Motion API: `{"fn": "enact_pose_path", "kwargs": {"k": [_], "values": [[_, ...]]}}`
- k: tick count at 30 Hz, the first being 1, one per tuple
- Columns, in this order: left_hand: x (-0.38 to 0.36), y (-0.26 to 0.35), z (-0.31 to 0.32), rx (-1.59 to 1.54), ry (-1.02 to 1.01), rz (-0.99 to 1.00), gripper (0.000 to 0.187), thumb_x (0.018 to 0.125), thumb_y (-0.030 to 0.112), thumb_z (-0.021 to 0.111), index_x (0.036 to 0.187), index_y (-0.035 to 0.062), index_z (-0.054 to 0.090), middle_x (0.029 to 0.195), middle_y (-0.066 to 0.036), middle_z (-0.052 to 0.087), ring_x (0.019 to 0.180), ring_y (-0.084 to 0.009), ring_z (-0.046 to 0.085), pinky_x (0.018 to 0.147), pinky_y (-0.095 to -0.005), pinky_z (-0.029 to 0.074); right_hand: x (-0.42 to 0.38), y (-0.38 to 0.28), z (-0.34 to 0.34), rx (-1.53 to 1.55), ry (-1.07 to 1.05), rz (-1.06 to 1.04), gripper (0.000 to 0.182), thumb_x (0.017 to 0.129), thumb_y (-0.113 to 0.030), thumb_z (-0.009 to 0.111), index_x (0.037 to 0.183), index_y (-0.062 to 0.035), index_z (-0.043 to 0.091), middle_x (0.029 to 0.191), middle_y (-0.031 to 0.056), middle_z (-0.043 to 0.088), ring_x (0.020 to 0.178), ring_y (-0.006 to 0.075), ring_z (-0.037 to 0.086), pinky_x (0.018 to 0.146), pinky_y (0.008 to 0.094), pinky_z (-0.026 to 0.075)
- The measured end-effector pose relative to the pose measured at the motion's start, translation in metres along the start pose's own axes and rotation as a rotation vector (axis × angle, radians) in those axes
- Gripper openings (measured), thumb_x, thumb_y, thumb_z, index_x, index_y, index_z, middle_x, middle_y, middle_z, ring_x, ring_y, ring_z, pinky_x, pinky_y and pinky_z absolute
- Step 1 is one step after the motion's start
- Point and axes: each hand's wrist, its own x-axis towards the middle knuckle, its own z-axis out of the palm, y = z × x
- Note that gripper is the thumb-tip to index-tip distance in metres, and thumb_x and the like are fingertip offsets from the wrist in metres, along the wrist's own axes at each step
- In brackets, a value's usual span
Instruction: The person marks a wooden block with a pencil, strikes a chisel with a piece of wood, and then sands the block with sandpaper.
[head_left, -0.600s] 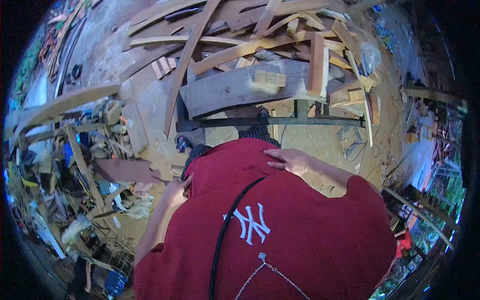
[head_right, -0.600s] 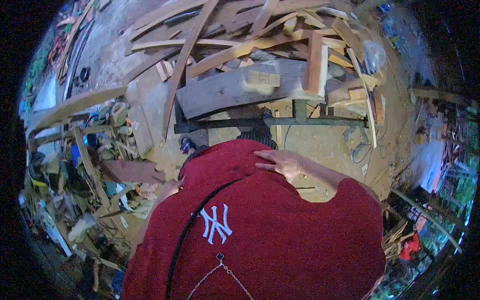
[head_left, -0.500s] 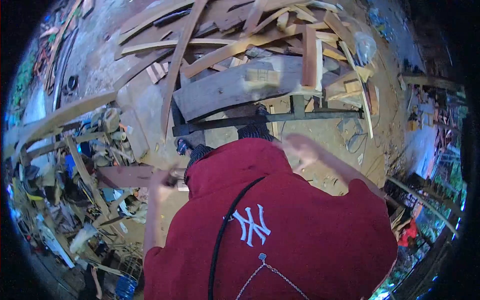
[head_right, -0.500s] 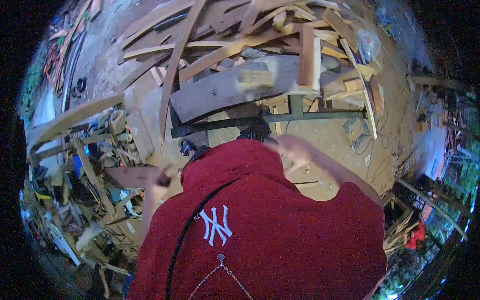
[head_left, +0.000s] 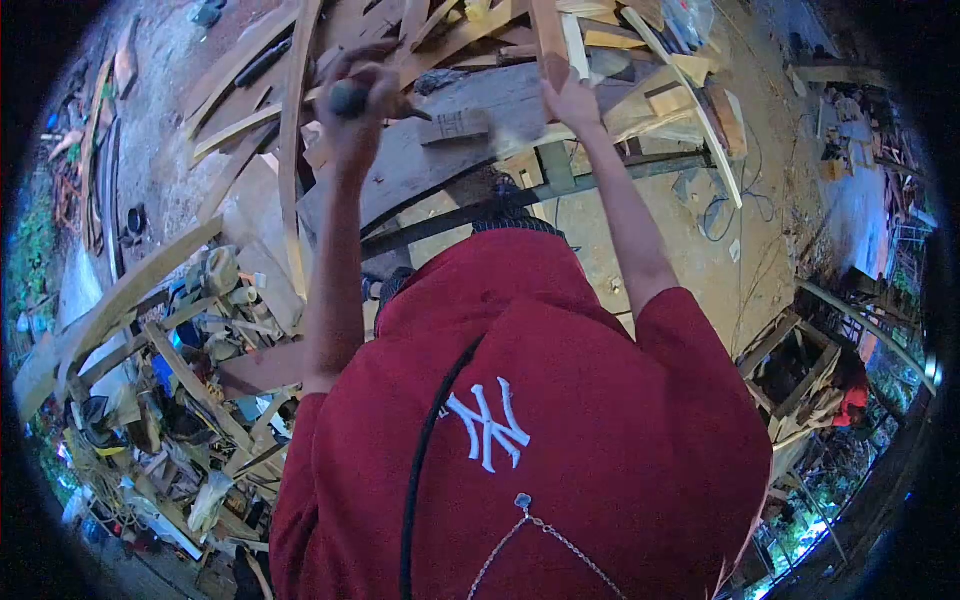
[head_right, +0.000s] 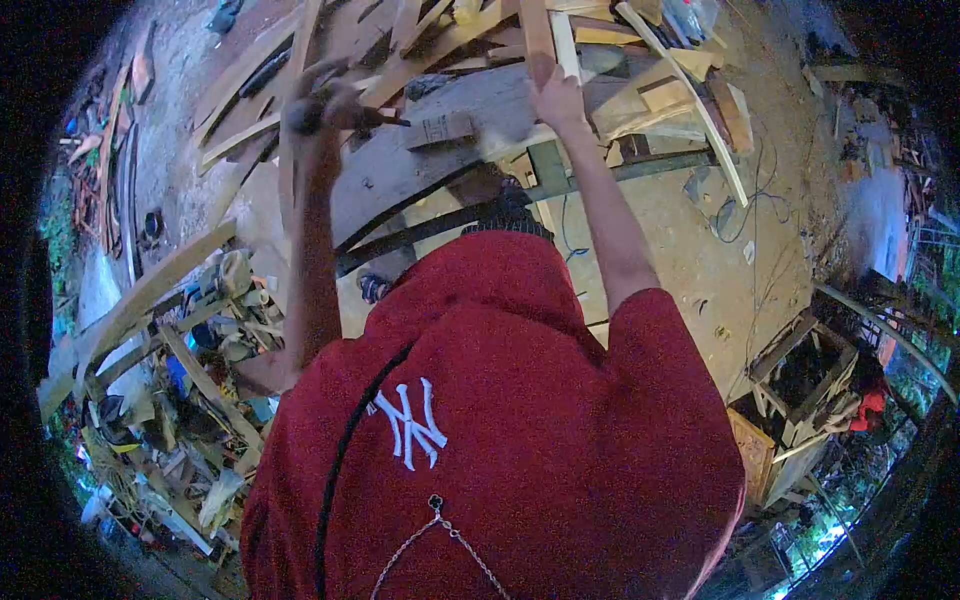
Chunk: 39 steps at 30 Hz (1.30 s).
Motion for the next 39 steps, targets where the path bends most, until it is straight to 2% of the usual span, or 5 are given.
{"fn": "enact_pose_path", "kwargs": {"k": [9, 12, 20, 27, 39], "values": [[0.020, -0.069, 0.051, -0.271, -0.220, -0.061, 0.005, 0.064, -0.001, 0.053, 0.067, 0.0005, 0.057, 0.068, -0.002, 0.053, 0.048, -0.0074, 0.047, 0.044, -0.0203, 0.038, 0.013, 0.004, 0.042, -0.082, 0.182, 0.063, 0.071, 0.071, -0.047, 0.062, 0.112, 0.0049, 0.037, 0.104, 0.0259, 0.049, 0.099, 0.0384, 0.049, 0.084, 0.0449, 0.042], [0.029, -0.082, 0.054, -0.052, -0.330, 0.142, 0.010, 0.065, -0.002, 0.054, 0.075, 0.0014, 0.056, 0.072, -0.002, 0.052, 0.049, -0.0079, 0.048, 0.044, -0.0209, 0.041, 0.013, 0.009, 0.050, -0.084, 0.269, 0.029, 0.068, 0.070, -0.044, 0.063, 0.109, 0.0056, 0.039, 0.102, 0.0246, 0.049, 0.096, 0.0373, 0.050, 0.083, 0.0446, 0.042], [0.036, -0.052, 0.051, -0.058, -0.248, -0.172, 0.023, 0.080, 0.014, 0.066, 0.089, 0.0062, 0.047, 0.071, -0.002, 0.055, 0.063, -0.0097, 0.057, 0.053, -0.0219, 0.046, 0.009, 0.008, 0.052, -0.002, 0.313, 0.048, 0.061, 0.070, -0.041, 0.062, 0.106, 0.0045, 0.042, 0.100, 0.0235, 0.050, 0.095, 0.0382, 0.050, 0.084, 0.0453, 0.041], [0.044, -0.067, 0.039, -0.118, -0.007, -0.107, 0.022, 0.079, 0.015, 0.067, 0.068, 0.0060, 0.050, 0.056, 0.002, 0.049, 0.047, -0.0046, 0.044, 0.044, -0.0176, 0.034, 0.009, 0.007, 0.048, -0.024, 0.331, 0.039, 0.059, 0.069, -0.040, 0.062, 0.101, 0.0052, 0.042, 0.098, 0.0232, 0.050, 0.094, 0.0376, 0.049, 0.085, 0.0450, 0.040], [0.027, -0.057, 0.055, -0.051, -0.236, -0.082, 0.016, 0.078, 0.010, 0.063, 0.065, 0.0011, 0.057, 0.055, 0.000, 0.052, 0.045, -0.0058, 0.047, 0.042, -0.0191, 0.037, 0.012, 0.011, 0.054, -0.074, 0.338, 0.036, 0.057, 0.069, -0.042, 0.061, 0.097, 0.0055, 0.046, 0.095, 0.0208, 0.051, 0.096, 0.0351, 0.049, 0.087, 0.0428, 0.039]]}}
